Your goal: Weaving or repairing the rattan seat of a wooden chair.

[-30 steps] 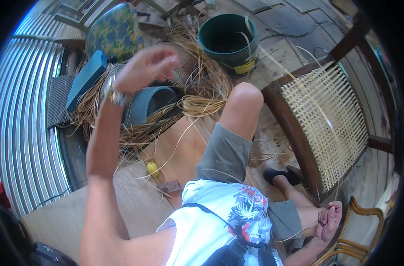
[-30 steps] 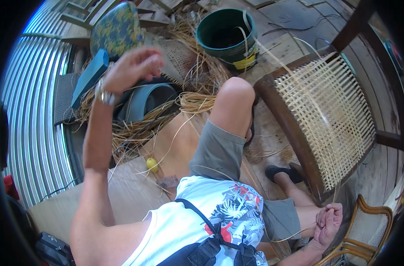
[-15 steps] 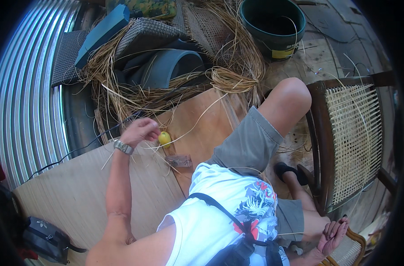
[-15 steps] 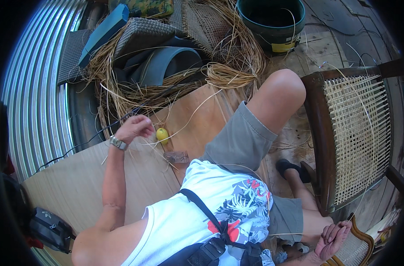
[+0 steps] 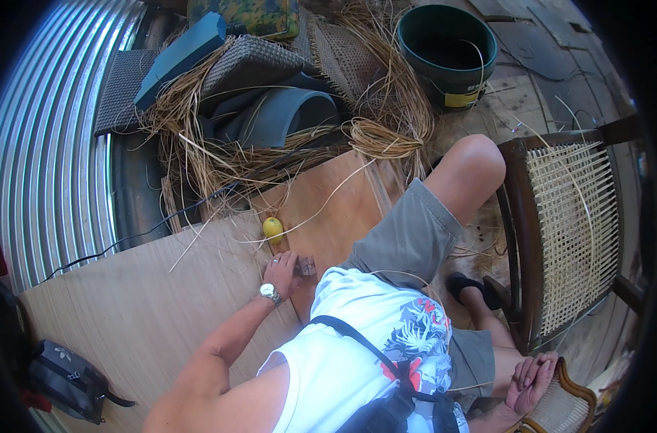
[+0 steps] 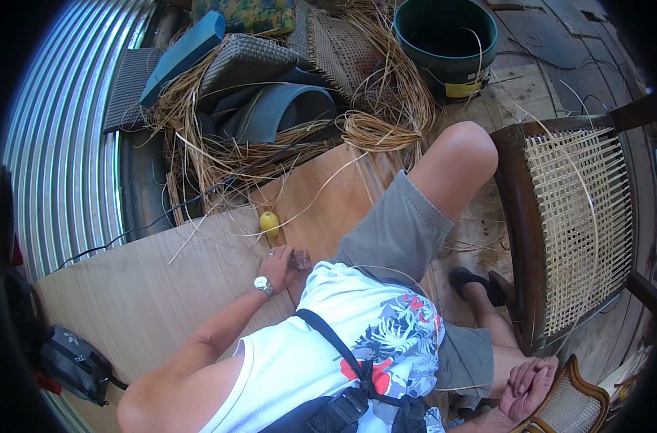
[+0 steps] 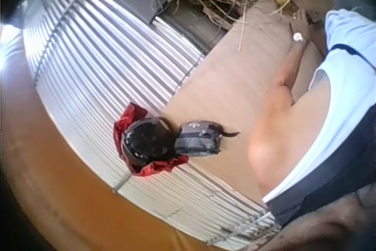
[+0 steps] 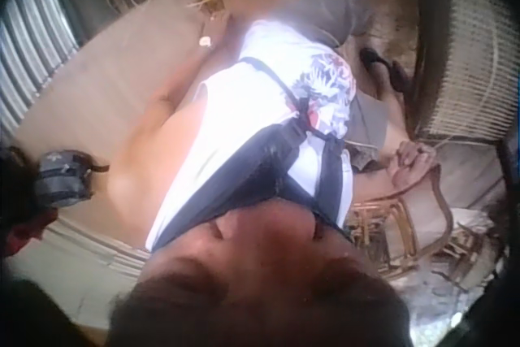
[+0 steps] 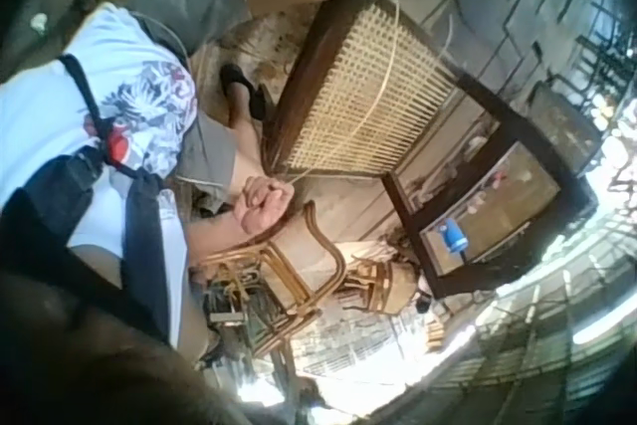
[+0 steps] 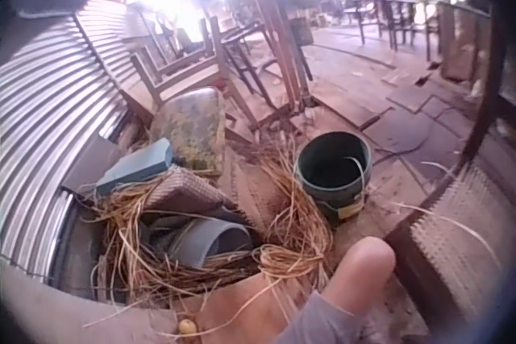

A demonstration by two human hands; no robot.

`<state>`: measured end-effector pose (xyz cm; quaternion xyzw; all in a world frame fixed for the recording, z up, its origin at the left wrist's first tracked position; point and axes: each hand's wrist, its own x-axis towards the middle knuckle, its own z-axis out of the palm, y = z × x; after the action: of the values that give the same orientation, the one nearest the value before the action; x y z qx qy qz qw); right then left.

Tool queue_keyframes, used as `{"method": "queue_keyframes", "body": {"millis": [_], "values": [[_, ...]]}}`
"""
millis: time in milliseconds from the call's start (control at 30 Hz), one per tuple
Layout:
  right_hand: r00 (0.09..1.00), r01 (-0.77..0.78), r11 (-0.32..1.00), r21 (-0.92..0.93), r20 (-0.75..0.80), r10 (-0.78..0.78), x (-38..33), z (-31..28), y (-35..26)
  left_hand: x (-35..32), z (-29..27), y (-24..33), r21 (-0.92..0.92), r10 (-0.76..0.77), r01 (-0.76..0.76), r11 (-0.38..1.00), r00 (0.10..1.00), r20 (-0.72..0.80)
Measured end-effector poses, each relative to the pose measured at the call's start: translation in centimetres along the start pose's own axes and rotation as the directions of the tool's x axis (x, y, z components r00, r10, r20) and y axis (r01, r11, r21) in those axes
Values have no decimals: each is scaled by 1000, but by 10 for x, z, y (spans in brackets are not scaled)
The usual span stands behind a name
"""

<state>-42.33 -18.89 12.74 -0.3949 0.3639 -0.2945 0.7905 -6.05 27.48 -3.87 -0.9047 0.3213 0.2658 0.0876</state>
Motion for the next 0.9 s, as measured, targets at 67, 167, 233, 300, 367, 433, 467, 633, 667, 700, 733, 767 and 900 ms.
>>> {"method": "queue_keyframes", "body": {"millis": [67, 167, 233, 300, 367, 433, 467, 633, 667, 700, 733, 767, 900], "values": [[1000, 1, 1000, 30, 24, -2, 4, 0, 6, 4, -5, 3, -27, -33, 33, 999, 999, -26], [1000, 22, 996, 91, 5, -23, 1, 0, 11, 10, -33, 13, -231, -64, 67, 971, 998, 21], [996, 75, 994, 83, -47, -71, -2, 2, 12, 12, -65, 27, -490, -205, 197, 849, 978, 38], [987, 139, 982, 124, -93, -128, -1, 9, 12, 31, -102, 49, -691, -173, 42, 722, 977, -122], [975, 170, 980, 101, -164, -152, 7, 21, 14, 54, -143, 77, -829, -169, -139, 541, 948, -268], [969, 150, 984, 97, -212, -127, 22, 36, 18, 81, -190, 102, -998, -30, -34, -50, 999, -32], [973, 157, 983, 98, -187, -137, 31, 45, 21, 94, -211, 118, -998, -1, -52, -43, 999, -52], [979, 130, 991, -25, -156, -133, 56, 75, 26, 146, -267, 237, -909, 551, 253, -331, 834, 31], [975, 150, 986, -69, -155, -159, 55, 78, 24, 150, -270, 262, -914, 613, 254, -317, 790, 7], [974, 158, 984, -77, -149, -168, 54, 79, 21, 151, -269, 284, -875, 667, 348, -336, 744, 39], [975, 173, 983, -64, -132, -180, 52, 80, 19, 151, -267, 304, -824, 744, 441, -356, 668, 35], [972, 159, 982, -103, -159, -174, 51, 81, 17, 153, -264, 325, -825, 739, 481, -298, 663, 119], [938, 203, 967, -154, -251, -237, 52, 78, 16, 144, -234, 378, -747, 880, 641, -173, 441, 175]]}}
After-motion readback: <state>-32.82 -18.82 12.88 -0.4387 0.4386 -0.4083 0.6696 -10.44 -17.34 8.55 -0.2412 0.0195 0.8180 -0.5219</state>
